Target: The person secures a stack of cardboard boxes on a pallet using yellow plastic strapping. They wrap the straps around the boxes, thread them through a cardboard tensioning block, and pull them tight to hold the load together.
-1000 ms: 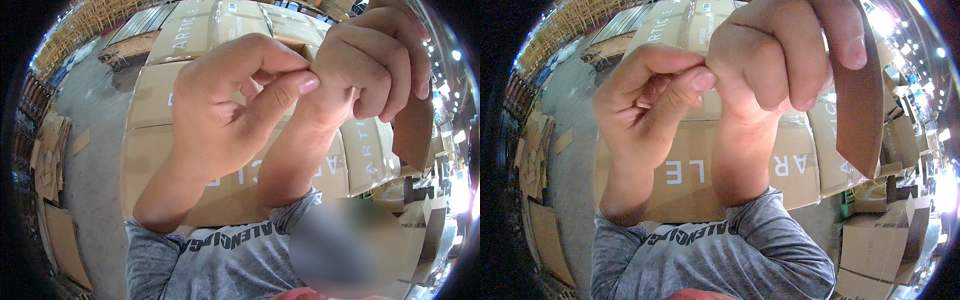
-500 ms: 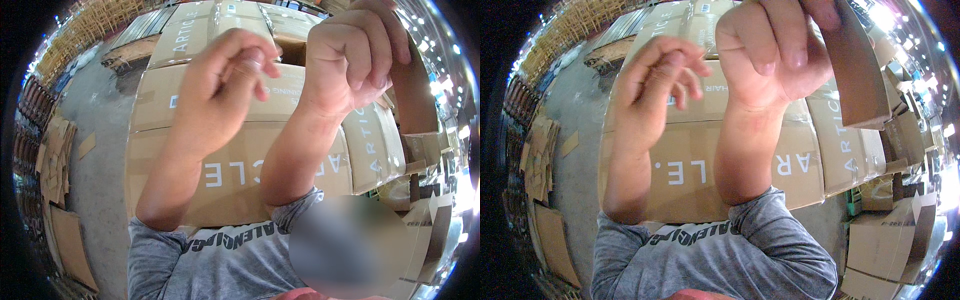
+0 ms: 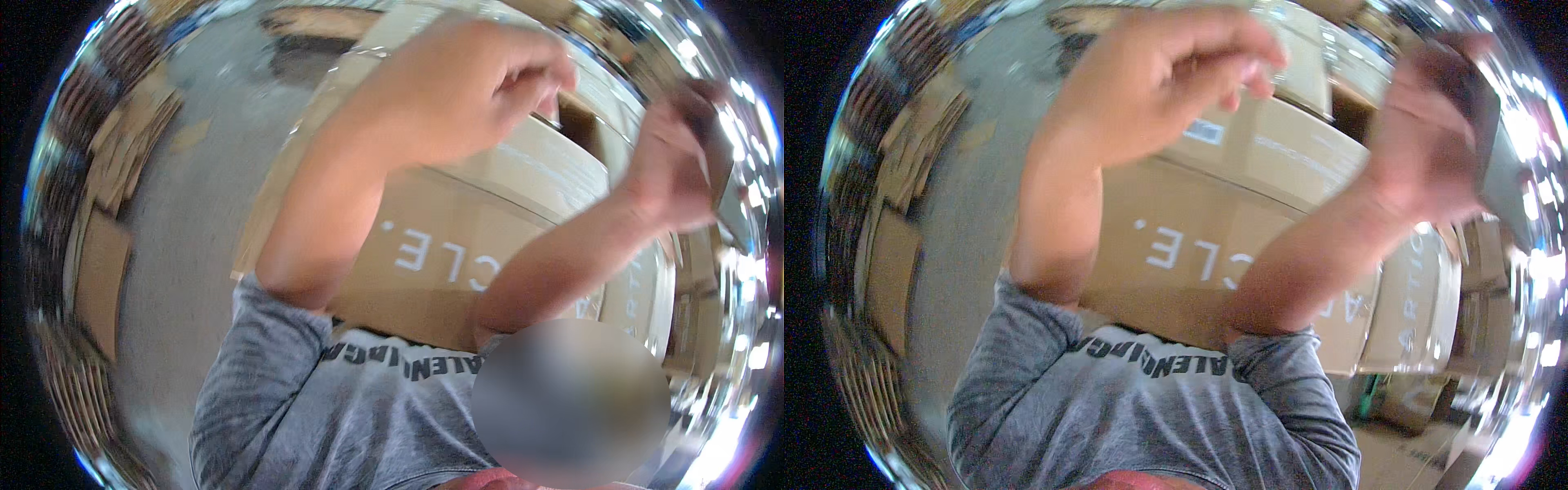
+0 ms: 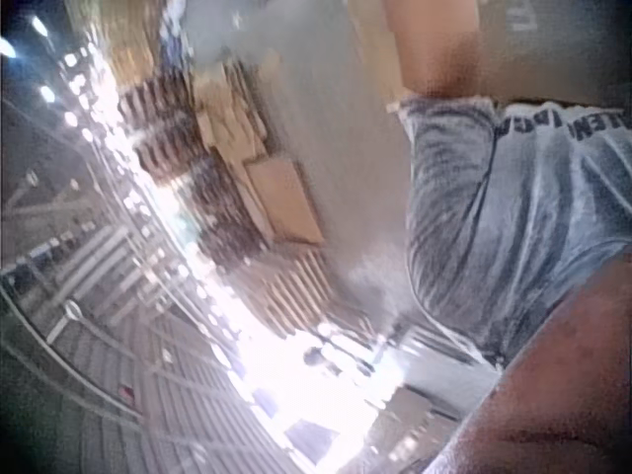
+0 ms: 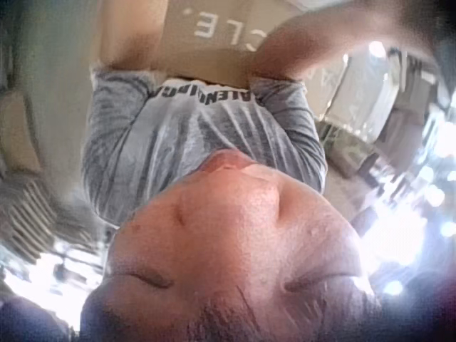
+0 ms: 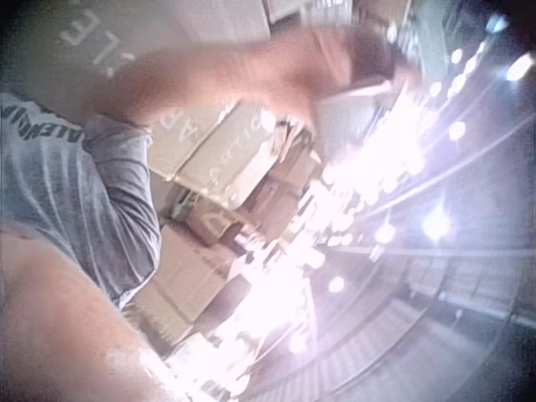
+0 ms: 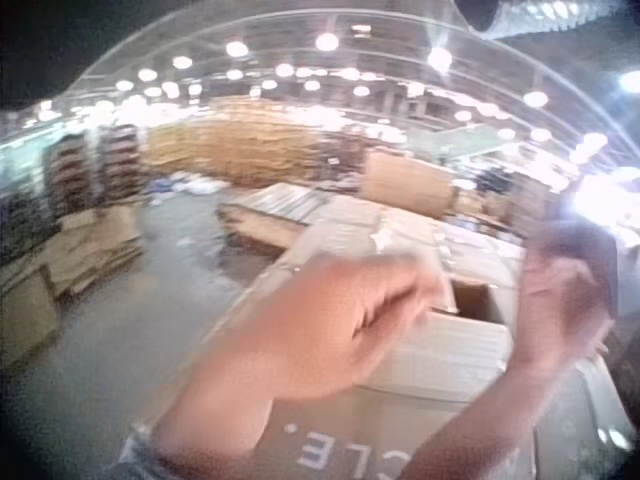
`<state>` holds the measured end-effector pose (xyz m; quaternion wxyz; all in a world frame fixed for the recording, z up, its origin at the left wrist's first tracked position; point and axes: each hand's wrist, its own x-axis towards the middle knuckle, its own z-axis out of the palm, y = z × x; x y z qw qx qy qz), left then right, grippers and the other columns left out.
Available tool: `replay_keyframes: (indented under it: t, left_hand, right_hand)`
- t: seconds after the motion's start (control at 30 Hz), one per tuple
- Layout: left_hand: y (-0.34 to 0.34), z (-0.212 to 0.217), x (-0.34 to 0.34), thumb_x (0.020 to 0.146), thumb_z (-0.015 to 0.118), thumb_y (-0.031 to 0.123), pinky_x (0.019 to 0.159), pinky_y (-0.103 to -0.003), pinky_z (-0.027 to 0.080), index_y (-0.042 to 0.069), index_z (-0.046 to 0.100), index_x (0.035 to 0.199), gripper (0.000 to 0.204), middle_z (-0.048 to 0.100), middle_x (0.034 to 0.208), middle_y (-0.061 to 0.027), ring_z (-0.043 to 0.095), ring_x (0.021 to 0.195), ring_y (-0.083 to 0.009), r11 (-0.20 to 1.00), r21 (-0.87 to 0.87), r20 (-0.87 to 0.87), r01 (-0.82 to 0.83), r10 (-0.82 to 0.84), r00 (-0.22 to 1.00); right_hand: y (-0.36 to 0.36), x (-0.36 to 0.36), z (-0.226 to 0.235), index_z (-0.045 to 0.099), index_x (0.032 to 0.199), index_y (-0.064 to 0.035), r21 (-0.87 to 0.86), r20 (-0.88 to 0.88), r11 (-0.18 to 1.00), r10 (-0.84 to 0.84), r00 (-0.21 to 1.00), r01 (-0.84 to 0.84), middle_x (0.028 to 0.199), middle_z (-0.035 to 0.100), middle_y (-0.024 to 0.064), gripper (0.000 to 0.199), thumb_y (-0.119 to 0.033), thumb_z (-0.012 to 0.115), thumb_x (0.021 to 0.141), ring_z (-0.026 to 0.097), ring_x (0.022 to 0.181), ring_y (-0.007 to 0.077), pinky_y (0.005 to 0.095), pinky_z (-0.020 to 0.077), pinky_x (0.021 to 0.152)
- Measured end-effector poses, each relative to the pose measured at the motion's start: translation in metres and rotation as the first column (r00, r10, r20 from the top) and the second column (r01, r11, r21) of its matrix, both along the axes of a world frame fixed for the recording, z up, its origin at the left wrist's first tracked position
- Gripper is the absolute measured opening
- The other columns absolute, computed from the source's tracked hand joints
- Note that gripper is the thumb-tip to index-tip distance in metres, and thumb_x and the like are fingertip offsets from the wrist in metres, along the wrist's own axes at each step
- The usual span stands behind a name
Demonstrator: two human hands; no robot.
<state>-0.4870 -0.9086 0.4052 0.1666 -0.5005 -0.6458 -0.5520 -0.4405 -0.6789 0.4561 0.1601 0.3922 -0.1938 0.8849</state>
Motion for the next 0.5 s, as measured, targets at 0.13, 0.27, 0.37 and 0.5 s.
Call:
replay_keyframes:
  t: [0.13,0.27,0.37,0.5]
  left_hand:
    - [-0.085,0.014,0.012,0.106,0.059,0.014,0.061,-0.026,0.055,0.003,0.069,0.115,0.018,0.073,0.082,-0.0080,0.068,0.069,-0.0133,0.968,0.241,0.195,-0.073,0.025,0.981]
    - [-0.165,-0.020,0.059,0.105,0.060,0.020,0.065,-0.026,0.054,0.004,0.072,0.110,0.021,0.075,0.086,-0.0041,0.067,0.074,-0.0102,0.928,0.176,0.352,-0.329,0.252,0.901]
    - [-0.224,-0.093,0.089,0.107,0.057,0.028,0.067,-0.027,0.051,0.006,0.072,0.113,0.028,0.075,0.093,-0.0036,0.067,0.081,-0.0104,0.774,-0.088,0.517,-0.627,0.574,0.636]
    - [-0.278,-0.205,0.128,0.107,0.057,0.030,0.069,-0.028,0.051,0.005,0.072,0.115,0.030,0.075,0.097,-0.0021,0.067,0.085,-0.0108,0.551,-0.302,0.707,-0.778,0.677,0.205]
  right_hand:
    - [-0.037,0.001,0.000,0.035,0.144,0.0097,0.303,-0.002,0.608,-0.769,0.639,0.733,0.130,0.045,0.0340,0.100,-0.065,0.061,0.083,0.048,0.122,0.0496,0.0659,0.0380,0.108]
    - [-0.067,-0.008,-0.010,0.049,0.144,-0.0014,0.742,-0.196,0.451,-0.561,0.804,0.495,0.133,0.060,0.0240,0.065,-0.030,0.067,0.088,0.065,0.113,0.0309,0.0400,0.0516,0.094]
    - [-0.126,-0.020,-0.037,0.053,0.140,-0.0027,0.849,-0.406,0.117,-0.479,0.778,0.515,0.111,0.072,0.0137,0.060,-0.020,0.079,0.089,0.068,0.093,0.0166,0.0322,0.0562,0.078]
    - [-0.196,-0.045,-0.102,0.051,0.144,-0.0026,0.851,-0.452,-0.342,-0.086,0.888,0.400,0.122,0.068,0.0187,0.077,-0.026,0.087,0.080,0.066,0.113,0.0339,0.0427,0.0522,0.097]
